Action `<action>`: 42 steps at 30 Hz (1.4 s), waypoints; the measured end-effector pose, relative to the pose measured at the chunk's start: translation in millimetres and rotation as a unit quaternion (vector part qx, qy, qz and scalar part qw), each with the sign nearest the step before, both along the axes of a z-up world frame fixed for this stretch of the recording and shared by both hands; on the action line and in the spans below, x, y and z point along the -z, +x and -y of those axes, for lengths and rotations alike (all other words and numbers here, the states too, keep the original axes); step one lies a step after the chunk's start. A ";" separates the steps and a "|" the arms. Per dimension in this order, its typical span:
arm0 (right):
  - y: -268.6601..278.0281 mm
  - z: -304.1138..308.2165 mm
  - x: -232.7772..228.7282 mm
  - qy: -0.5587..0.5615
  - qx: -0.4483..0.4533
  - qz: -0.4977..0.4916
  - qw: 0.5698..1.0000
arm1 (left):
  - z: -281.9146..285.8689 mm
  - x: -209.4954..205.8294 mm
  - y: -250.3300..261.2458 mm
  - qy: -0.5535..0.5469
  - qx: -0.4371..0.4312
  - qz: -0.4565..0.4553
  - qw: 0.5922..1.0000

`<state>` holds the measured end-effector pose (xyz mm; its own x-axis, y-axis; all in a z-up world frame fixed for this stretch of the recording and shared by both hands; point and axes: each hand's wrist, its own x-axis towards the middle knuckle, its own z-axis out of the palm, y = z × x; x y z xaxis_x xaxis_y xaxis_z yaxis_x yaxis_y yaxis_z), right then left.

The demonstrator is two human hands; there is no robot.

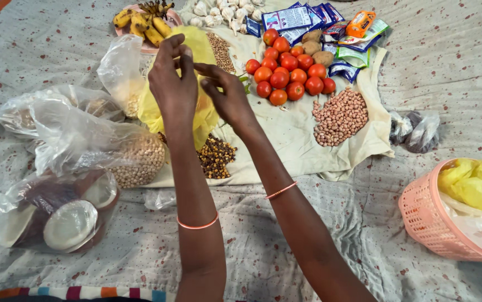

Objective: The person sorts tomatoes by picking them up from a sheet, turning them by hand, and placing selected tomatoes into a plastic bag.

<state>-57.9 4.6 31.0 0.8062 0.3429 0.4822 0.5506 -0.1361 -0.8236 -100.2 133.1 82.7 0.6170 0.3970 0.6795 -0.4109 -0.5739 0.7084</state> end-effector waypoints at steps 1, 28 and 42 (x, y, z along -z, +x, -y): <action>2.4 6.5 3.4 0.000 0.000 0.000 1.000 | 6.9 -4.9 0.4 -0.040 0.001 -0.025 0.999; 91.9 168.6 163.6 -0.184 0.464 0.042 0.866 | 155.4 120.5 137.7 -0.124 0.357 -0.175 0.909; 96.9 176.4 147.6 -0.306 0.459 0.018 0.834 | 175.6 177.0 164.6 -0.320 0.426 -0.248 0.809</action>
<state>39.0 -171.8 -116.6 0.8535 -0.2191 0.4728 0.0064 -0.9028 -0.4299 64.3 -42.5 -94.2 0.9859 -0.1421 0.0884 -0.0391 0.3179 0.9473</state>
